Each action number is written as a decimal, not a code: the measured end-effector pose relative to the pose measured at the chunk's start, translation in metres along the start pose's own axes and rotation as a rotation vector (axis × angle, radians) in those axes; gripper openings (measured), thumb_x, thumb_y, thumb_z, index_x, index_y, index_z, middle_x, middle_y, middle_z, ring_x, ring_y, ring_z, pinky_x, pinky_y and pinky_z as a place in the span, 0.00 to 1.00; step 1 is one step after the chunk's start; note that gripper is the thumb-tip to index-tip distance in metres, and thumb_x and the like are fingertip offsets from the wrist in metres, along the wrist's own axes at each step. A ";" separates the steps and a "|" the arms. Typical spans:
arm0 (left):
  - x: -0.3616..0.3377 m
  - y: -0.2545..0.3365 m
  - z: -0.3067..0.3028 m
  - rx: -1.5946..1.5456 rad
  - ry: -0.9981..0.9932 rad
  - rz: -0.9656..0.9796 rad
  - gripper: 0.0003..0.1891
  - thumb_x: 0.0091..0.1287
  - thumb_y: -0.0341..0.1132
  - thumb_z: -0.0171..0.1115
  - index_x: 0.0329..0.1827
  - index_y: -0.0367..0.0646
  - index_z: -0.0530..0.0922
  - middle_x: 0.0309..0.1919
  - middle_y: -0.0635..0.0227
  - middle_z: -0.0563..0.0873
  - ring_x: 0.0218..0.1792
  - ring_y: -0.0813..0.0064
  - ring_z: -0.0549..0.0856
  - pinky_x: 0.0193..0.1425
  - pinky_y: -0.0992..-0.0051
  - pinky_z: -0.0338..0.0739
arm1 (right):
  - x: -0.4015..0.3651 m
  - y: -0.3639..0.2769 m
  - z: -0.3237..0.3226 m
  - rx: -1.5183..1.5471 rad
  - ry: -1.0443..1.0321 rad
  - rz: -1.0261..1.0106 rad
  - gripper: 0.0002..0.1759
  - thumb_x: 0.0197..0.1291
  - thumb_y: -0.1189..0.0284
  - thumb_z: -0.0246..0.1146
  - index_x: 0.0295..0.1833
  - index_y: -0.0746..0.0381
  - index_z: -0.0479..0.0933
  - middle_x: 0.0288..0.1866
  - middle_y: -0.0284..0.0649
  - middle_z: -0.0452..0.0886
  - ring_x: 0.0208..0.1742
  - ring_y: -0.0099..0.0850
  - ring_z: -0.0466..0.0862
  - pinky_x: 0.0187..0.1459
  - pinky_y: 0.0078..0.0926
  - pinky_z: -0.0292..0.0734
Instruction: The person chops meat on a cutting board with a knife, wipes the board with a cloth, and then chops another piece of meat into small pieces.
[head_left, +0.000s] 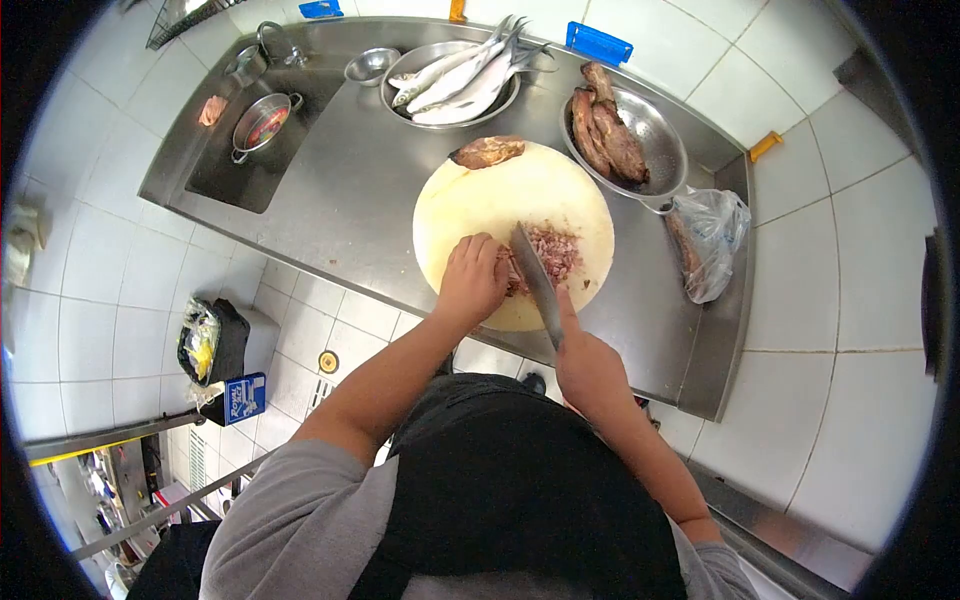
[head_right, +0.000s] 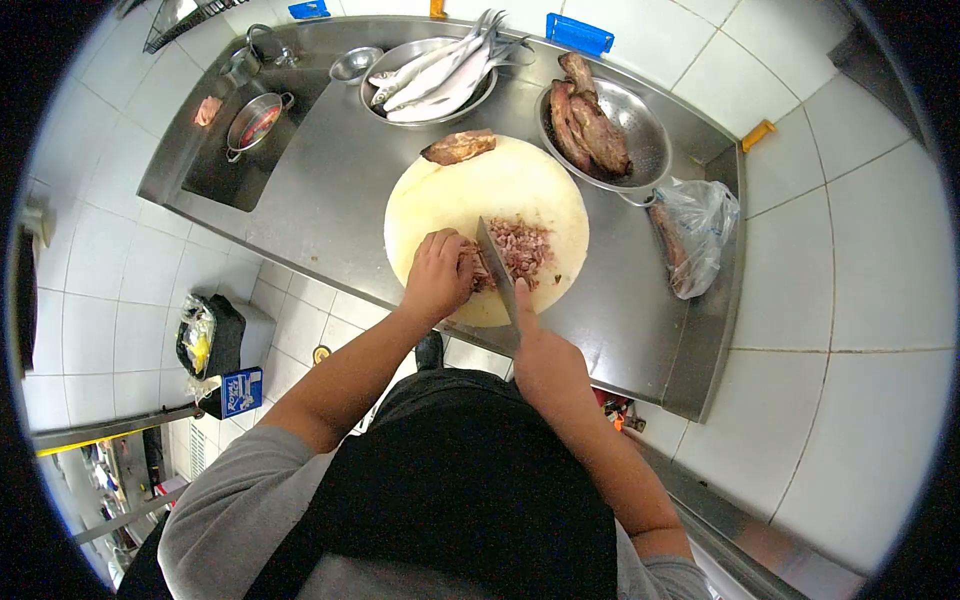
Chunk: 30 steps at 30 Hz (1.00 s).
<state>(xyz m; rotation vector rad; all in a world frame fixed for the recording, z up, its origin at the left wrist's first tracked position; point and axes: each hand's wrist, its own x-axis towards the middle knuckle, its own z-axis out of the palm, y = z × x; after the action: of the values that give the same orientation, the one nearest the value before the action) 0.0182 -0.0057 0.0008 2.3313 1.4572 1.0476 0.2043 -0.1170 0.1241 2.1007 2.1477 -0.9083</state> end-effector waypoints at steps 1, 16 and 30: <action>0.000 -0.002 0.005 0.001 0.001 -0.004 0.16 0.63 0.30 0.63 0.52 0.36 0.75 0.52 0.49 0.80 0.55 0.47 0.78 0.62 0.54 0.74 | 0.002 -0.002 0.000 -0.002 -0.003 -0.002 0.43 0.68 0.74 0.53 0.85 0.58 0.42 0.31 0.59 0.84 0.33 0.57 0.85 0.40 0.55 0.78; 0.001 -0.006 0.017 0.006 -0.124 -0.041 0.10 0.61 0.28 0.61 0.43 0.35 0.74 0.42 0.51 0.78 0.48 0.47 0.78 0.57 0.52 0.74 | 0.048 -0.007 0.024 -0.005 -0.016 -0.065 0.46 0.64 0.77 0.50 0.84 0.59 0.36 0.35 0.63 0.84 0.36 0.60 0.86 0.41 0.58 0.80; -0.005 -0.001 0.009 -0.041 -0.037 -0.138 0.09 0.62 0.27 0.58 0.44 0.35 0.74 0.44 0.50 0.79 0.50 0.45 0.77 0.58 0.52 0.74 | 0.018 -0.014 -0.005 -0.126 -0.102 -0.051 0.46 0.65 0.75 0.51 0.85 0.60 0.37 0.33 0.61 0.84 0.34 0.58 0.86 0.39 0.57 0.80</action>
<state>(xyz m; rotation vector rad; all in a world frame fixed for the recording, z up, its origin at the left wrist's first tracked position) 0.0222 -0.0076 -0.0090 2.1755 1.5421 0.9827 0.1914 -0.0972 0.1271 1.9086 2.1562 -0.8401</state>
